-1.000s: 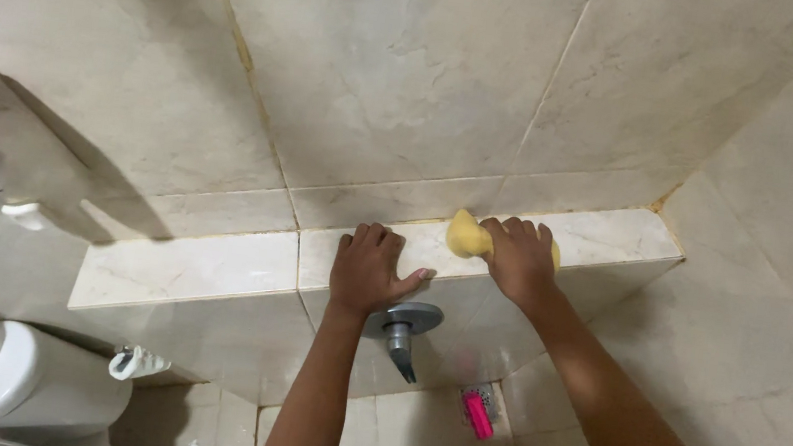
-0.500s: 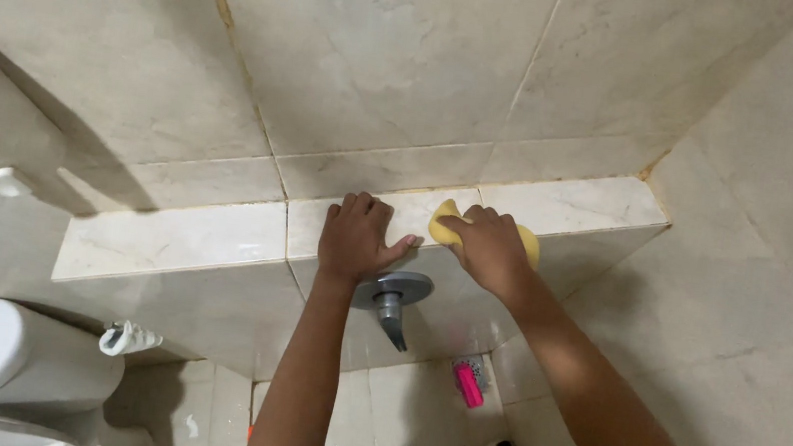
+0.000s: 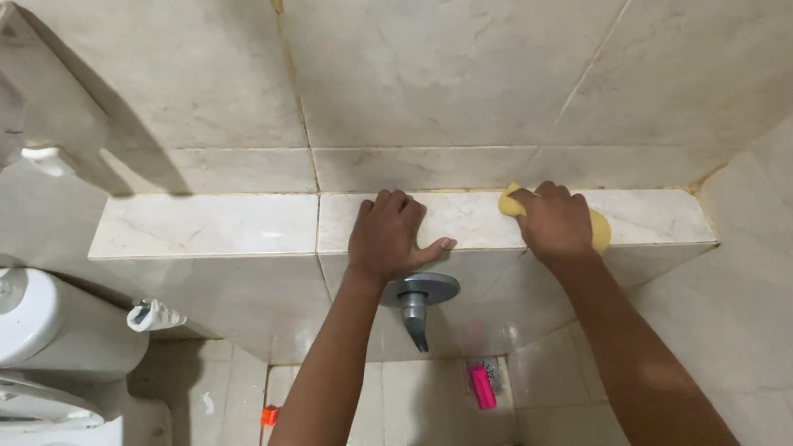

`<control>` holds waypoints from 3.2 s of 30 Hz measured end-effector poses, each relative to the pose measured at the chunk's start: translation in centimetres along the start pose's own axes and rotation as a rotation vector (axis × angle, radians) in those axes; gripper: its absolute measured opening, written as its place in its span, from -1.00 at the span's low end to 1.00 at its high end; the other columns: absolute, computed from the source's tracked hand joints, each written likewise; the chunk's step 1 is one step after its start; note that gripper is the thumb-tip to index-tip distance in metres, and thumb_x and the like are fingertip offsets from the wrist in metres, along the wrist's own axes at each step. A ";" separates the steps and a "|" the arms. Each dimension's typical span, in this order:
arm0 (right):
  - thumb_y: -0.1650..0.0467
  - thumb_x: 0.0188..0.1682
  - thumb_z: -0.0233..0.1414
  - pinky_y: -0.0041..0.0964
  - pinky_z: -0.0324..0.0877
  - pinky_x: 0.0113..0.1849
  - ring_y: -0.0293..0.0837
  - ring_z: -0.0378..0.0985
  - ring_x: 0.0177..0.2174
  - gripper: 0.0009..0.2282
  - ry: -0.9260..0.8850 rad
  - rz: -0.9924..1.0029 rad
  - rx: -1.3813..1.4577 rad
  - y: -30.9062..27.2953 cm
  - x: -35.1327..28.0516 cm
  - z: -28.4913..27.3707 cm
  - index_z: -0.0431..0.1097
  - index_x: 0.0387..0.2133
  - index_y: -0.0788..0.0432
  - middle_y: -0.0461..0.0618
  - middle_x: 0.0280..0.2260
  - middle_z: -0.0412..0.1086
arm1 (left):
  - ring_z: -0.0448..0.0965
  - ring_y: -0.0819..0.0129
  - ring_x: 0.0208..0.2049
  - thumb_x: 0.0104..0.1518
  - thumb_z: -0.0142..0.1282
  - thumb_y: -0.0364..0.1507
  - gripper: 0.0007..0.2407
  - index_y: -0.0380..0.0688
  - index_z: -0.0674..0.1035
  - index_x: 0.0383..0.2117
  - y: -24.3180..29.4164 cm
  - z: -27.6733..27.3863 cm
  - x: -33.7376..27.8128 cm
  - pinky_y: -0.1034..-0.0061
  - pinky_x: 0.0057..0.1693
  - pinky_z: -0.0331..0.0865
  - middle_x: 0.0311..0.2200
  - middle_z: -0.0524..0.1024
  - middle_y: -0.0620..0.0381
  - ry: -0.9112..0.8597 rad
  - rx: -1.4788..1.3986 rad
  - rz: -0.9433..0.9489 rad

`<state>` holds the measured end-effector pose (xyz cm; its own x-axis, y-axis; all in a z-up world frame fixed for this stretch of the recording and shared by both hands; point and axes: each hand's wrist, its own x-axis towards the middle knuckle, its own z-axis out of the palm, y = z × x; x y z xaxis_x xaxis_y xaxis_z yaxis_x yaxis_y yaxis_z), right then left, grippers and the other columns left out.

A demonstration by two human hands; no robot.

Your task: The person cleans the tiled walls and a built-in shelf in a bathroom using a yellow sponge. They scrub the vertical tiles, the horizontal shelf surface, and the grout lines between the tiles.

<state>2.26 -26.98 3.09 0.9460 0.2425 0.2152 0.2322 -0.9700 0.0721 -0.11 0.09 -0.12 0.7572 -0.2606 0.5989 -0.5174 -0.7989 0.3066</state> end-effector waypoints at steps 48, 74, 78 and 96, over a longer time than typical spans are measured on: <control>0.32 -0.04 0.08 0.03 0.34 -0.17 0.08 0.46 -0.11 -0.65 -0.124 -0.107 0.001 -6.1 -0.4 -0.5 0.42 0.06 -0.08 0.09 -0.12 0.41 | 0.45 0.07 -0.19 -0.11 0.25 0.05 -0.51 -0.17 0.56 -0.36 0.3 0.6 -0.2 0.14 -0.11 0.32 -0.30 0.47 0.02 -0.018 0.062 -0.014; 0.36 -0.11 0.12 -0.03 0.29 -0.13 0.04 0.44 -0.12 -0.67 -0.040 -0.173 0.142 -7.4 -2.3 -0.8 0.51 -0.03 -0.13 0.02 -0.18 0.42 | 0.47 0.07 -0.17 -0.07 0.23 -0.13 -0.64 -0.16 0.58 -0.33 -0.3 1.1 -0.6 0.15 -0.09 0.32 -0.29 0.49 0.03 -0.003 -0.006 -0.035; 0.38 -0.09 0.11 -0.03 0.29 -0.13 0.05 0.43 -0.13 -0.67 -0.096 -0.166 0.172 -7.5 -3.1 -2.3 0.52 -0.02 -0.16 0.02 -0.16 0.41 | 0.46 0.06 -0.16 -0.04 0.24 -0.12 -0.65 -0.16 0.57 -0.34 -0.2 0.7 -0.4 0.15 -0.09 0.31 -0.28 0.48 0.02 -0.001 0.025 -0.026; 0.41 -0.17 0.13 -0.02 0.28 -0.17 0.04 0.43 -0.15 -0.63 -0.076 -0.235 0.228 -5.8 -2.6 -1.6 0.52 -0.04 -0.13 0.00 -0.21 0.40 | 0.45 0.06 -0.12 -0.06 0.23 -0.13 -0.65 -0.14 0.58 -0.32 -0.3 0.8 -0.2 0.13 -0.07 0.31 -0.25 0.49 0.02 -0.018 0.017 -0.044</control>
<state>-1.90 -21.93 3.67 0.8728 0.4664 0.1442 0.4826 -0.8689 -0.1105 0.23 -0.08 -0.88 0.7862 -0.2346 0.5717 -0.4769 -0.8187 0.3199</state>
